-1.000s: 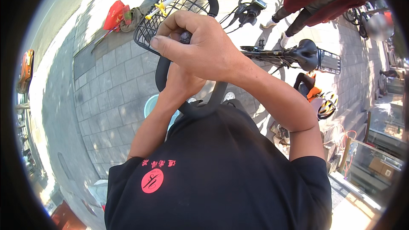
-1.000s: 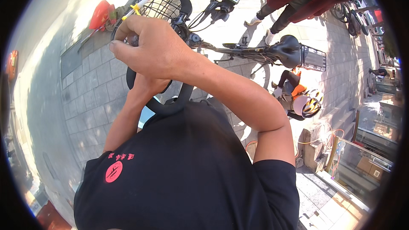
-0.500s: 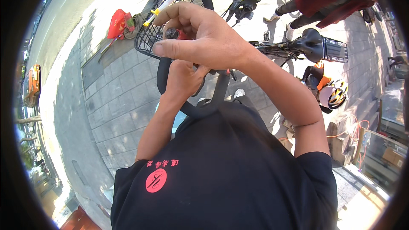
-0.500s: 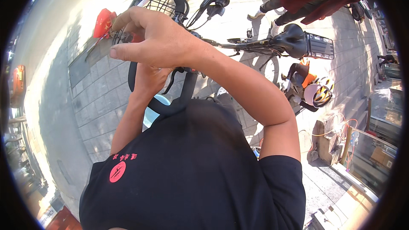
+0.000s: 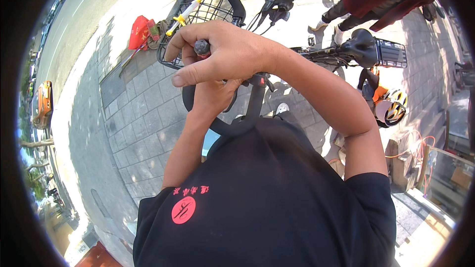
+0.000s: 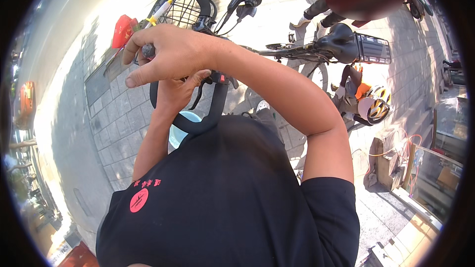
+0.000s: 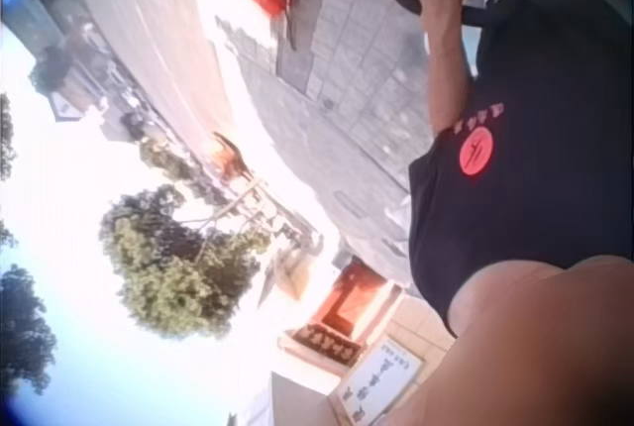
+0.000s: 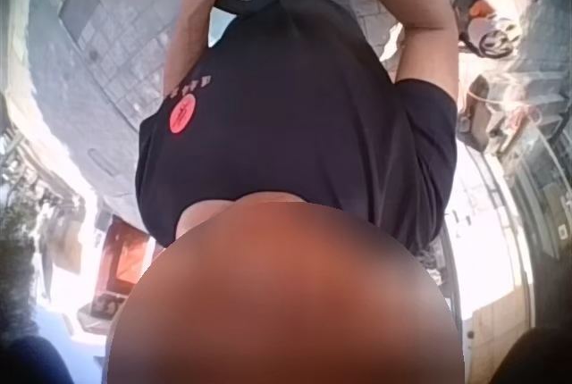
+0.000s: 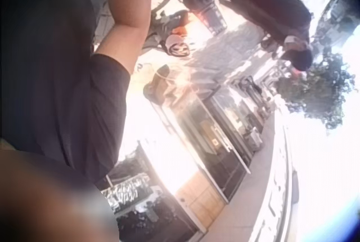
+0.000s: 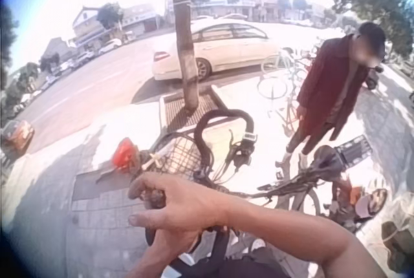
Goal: The person works on a bicycle's handlebar area, using a syringe-like tool to apply lubricant to the brake cable housing, then uses pliers to adjust the cable and housing. The person manipulates the cable and housing repeatedly while standing on a sidewalk.
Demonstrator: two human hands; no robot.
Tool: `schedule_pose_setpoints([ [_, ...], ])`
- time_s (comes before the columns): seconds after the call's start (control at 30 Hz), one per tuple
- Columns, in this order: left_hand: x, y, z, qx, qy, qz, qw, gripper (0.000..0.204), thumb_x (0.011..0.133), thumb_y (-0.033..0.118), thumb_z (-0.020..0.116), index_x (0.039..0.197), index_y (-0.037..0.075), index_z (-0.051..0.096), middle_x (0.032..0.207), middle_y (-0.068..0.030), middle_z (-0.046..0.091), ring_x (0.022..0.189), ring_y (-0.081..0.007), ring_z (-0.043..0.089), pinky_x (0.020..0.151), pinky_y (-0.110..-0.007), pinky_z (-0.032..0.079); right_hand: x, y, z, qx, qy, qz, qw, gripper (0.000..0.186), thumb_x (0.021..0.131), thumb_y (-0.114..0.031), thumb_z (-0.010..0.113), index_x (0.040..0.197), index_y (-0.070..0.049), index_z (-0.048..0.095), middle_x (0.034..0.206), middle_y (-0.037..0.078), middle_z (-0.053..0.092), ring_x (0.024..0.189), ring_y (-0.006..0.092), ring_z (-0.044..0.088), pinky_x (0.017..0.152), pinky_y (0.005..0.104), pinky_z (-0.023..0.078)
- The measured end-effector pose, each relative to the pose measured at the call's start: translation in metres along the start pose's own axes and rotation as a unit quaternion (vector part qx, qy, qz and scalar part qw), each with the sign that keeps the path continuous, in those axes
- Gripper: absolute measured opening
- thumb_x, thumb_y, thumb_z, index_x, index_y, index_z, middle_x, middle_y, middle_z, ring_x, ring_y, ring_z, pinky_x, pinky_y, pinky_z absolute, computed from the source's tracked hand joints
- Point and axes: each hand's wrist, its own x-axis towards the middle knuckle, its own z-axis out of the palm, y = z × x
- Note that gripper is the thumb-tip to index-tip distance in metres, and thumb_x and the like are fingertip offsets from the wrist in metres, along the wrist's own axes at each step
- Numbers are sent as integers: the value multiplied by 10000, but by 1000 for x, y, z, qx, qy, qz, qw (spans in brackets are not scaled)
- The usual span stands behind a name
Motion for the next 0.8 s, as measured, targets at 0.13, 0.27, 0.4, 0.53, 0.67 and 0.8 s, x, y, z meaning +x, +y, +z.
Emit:
schedule_pose_setpoints([
  [0.13,4,6,0,25,-4,22,999,314,947,180,849,1178,-6,748,994,-60,787,826,-146,714,749,-291,567,-1,4,8,-13,133,-4,991,657,817,-432,848,1283,6,699,1016,149,717,982,254,708,883,379,564],
  [0.27,3,15,-4,-19,-50,-91,994,306,975,194,822,1189,-12,748,1016,-66,795,789,-115,680,727,-273,560,14,15,9,-22,154,-14,988,586,834,-426,848,1246,-24,740,1011,102,725,925,199,675,835,335,548],
  [0.4,0,20,-3,-125,-56,-114,984,253,1006,188,783,1152,-19,772,1005,-68,795,726,-87,639,673,-255,544,26,23,-1,-1,54,-30,998,577,835,-486,845,1211,-55,773,1054,99,744,926,198,686,838,332,559],
  [0.53,2,16,0,-62,-28,-132,989,241,1014,180,772,1144,-23,775,945,-55,793,674,-90,632,623,-254,523,20,23,0,-7,66,-23,998,608,841,-507,834,1227,-43,762,1017,123,745,933,214,695,849,350,568],
  [0.67,7,12,-1,9,-24,-110,994,253,991,212,796,1116,-6,766,862,-51,785,685,-111,675,637,-279,525,11,22,11,-28,150,4,988,575,861,-477,828,1223,-37,758,1020,135,751,928,221,699,860,358,570],
  [0.8,4,16,-4,-86,-59,-145,984,258,979,228,808,1100,4,765,822,-53,776,689,-126,695,650,-294,528,17,20,7,-10,107,25,994,531,874,-451,826,1212,-48,758,987,123,746,919,211,705,869,351,568],
])
